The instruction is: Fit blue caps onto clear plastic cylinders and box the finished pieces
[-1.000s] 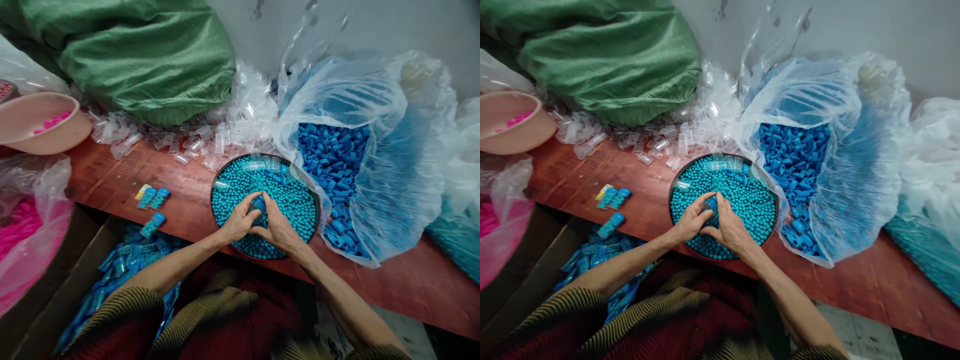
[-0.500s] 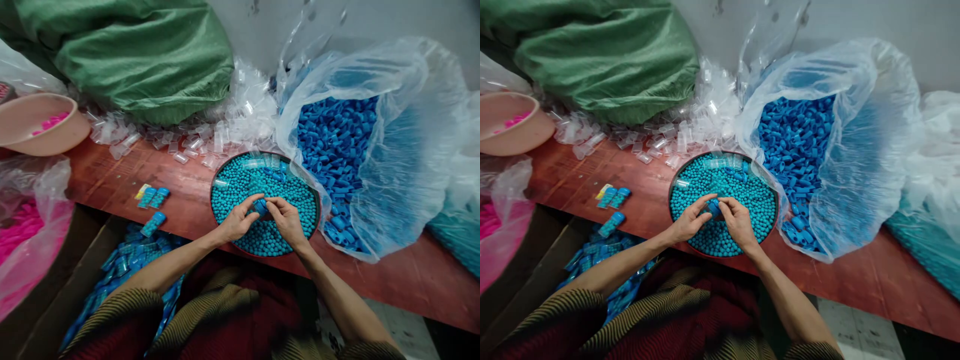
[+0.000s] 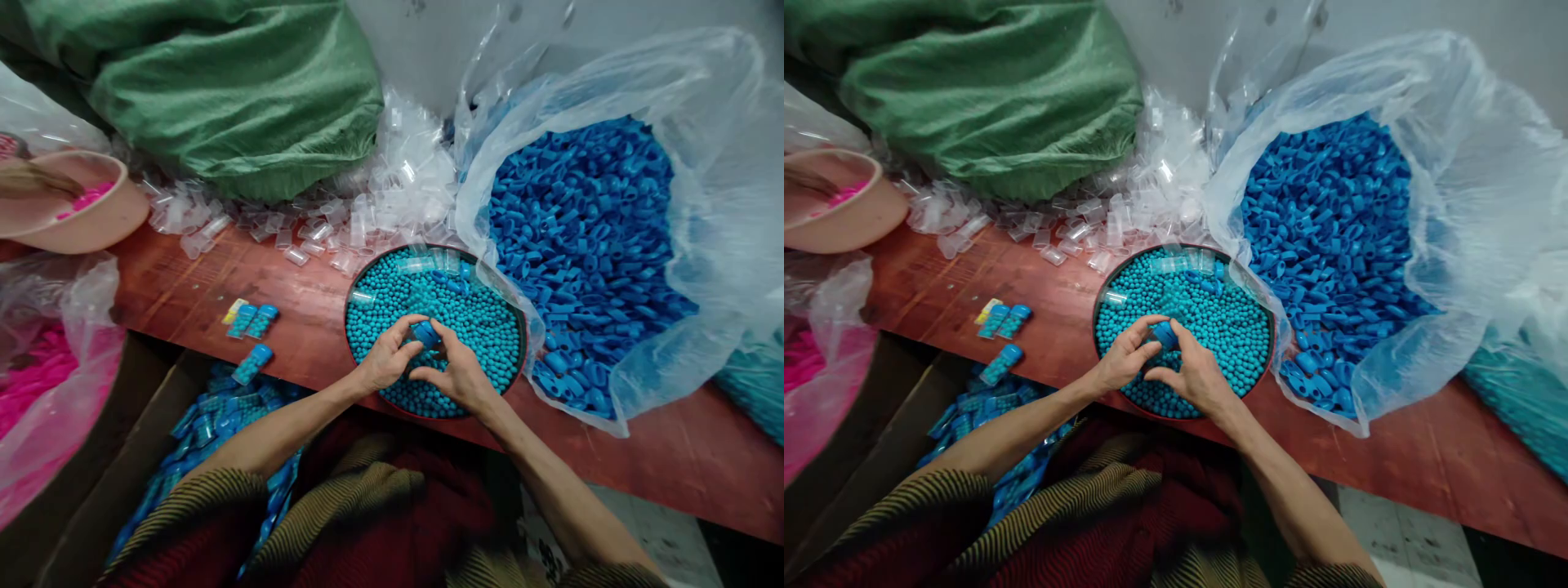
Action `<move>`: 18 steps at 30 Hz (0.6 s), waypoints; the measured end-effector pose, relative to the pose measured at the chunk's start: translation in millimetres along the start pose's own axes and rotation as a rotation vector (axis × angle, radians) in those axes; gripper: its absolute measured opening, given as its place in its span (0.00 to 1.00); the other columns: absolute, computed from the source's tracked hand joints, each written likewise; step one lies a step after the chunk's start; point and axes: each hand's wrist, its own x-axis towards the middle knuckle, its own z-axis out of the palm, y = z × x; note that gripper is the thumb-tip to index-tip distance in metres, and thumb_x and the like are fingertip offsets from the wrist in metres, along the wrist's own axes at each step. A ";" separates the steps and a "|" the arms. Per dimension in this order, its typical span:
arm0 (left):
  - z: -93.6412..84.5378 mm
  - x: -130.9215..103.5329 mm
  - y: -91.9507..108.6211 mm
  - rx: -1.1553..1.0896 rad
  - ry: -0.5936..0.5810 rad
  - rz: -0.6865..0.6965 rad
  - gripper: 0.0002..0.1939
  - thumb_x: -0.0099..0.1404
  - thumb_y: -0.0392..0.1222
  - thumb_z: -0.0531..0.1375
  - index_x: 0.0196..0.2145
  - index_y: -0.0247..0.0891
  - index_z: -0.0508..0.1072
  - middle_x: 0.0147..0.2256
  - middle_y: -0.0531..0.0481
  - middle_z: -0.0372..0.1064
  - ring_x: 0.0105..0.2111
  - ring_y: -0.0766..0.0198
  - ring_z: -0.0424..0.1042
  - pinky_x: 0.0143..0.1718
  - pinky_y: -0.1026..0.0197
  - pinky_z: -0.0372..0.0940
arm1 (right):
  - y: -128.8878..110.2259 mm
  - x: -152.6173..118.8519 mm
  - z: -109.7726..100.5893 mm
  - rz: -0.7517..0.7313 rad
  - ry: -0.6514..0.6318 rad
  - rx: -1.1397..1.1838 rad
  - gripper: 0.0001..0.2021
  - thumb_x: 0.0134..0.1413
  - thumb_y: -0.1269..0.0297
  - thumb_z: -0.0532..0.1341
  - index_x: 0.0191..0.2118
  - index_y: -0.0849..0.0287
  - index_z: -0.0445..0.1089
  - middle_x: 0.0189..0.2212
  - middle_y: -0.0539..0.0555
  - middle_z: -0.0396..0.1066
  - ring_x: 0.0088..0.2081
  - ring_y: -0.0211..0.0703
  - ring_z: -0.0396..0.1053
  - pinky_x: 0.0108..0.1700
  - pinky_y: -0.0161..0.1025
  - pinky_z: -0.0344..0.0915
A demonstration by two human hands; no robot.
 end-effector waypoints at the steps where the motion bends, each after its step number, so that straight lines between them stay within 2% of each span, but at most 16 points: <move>1: 1.8 0.5 1.1 -0.026 0.022 0.003 0.19 0.60 0.37 0.53 0.50 0.38 0.63 0.34 0.52 0.66 0.31 0.68 0.64 0.35 0.64 0.62 | -0.5 -0.3 1.2 -0.032 -0.001 -0.096 0.34 0.45 0.47 0.64 0.56 0.61 0.60 0.45 0.63 0.71 0.35 0.48 0.73 0.34 0.44 0.71; 4: 6.5 1.8 4.8 -0.038 0.043 -0.011 0.15 0.60 0.36 0.54 0.46 0.37 0.64 0.31 0.54 0.64 0.31 0.68 0.64 0.36 0.64 0.61 | -1.2 0.3 6.1 -0.102 0.022 -0.296 0.33 0.49 0.48 0.61 0.57 0.64 0.57 0.41 0.63 0.71 0.34 0.49 0.72 0.30 0.42 0.69; 8: 11.3 1.0 4.2 -0.014 0.091 -0.077 0.12 0.59 0.36 0.54 0.42 0.37 0.65 0.26 0.56 0.62 0.27 0.69 0.61 0.31 0.66 0.59 | -1.5 -0.2 16.6 -0.142 0.060 -0.471 0.29 0.51 0.51 0.58 0.53 0.68 0.59 0.37 0.64 0.70 0.33 0.51 0.71 0.27 0.41 0.67; 12: 11.0 -2.9 2.9 0.054 0.127 -0.105 0.11 0.59 0.37 0.54 0.42 0.37 0.66 0.24 0.57 0.58 0.25 0.70 0.59 0.28 0.67 0.57 | -9.8 -2.8 21.4 -0.078 -0.026 -0.507 0.26 0.51 0.54 0.58 0.51 0.67 0.60 0.37 0.62 0.70 0.31 0.49 0.71 0.26 0.40 0.65; 14: 2.4 -7.7 4.9 0.078 0.094 -0.144 0.13 0.60 0.38 0.53 0.44 0.38 0.65 0.25 0.57 0.59 0.23 0.71 0.58 0.26 0.67 0.57 | -14.1 1.0 17.3 -0.068 -0.132 -0.438 0.24 0.53 0.56 0.58 0.52 0.64 0.60 0.36 0.58 0.71 0.31 0.46 0.71 0.28 0.38 0.65; 16: -15.8 -16.9 7.8 0.113 0.082 -0.188 0.16 0.61 0.41 0.53 0.48 0.39 0.63 0.26 0.56 0.62 0.22 0.71 0.59 0.24 0.67 0.58 | -12.8 12.0 8.3 -0.094 -0.218 -0.358 0.21 0.56 0.59 0.57 0.53 0.60 0.61 0.37 0.56 0.73 0.34 0.44 0.72 0.33 0.37 0.66; 18: -43.2 -32.4 9.8 0.173 0.133 -0.208 0.20 0.61 0.45 0.53 0.51 0.40 0.61 0.30 0.54 0.64 0.23 0.69 0.62 0.25 0.66 0.61 | -3.0 30.8 -4.0 -0.099 -0.175 -0.347 0.16 0.58 0.62 0.56 0.51 0.58 0.64 0.41 0.56 0.74 0.39 0.43 0.72 0.40 0.38 0.66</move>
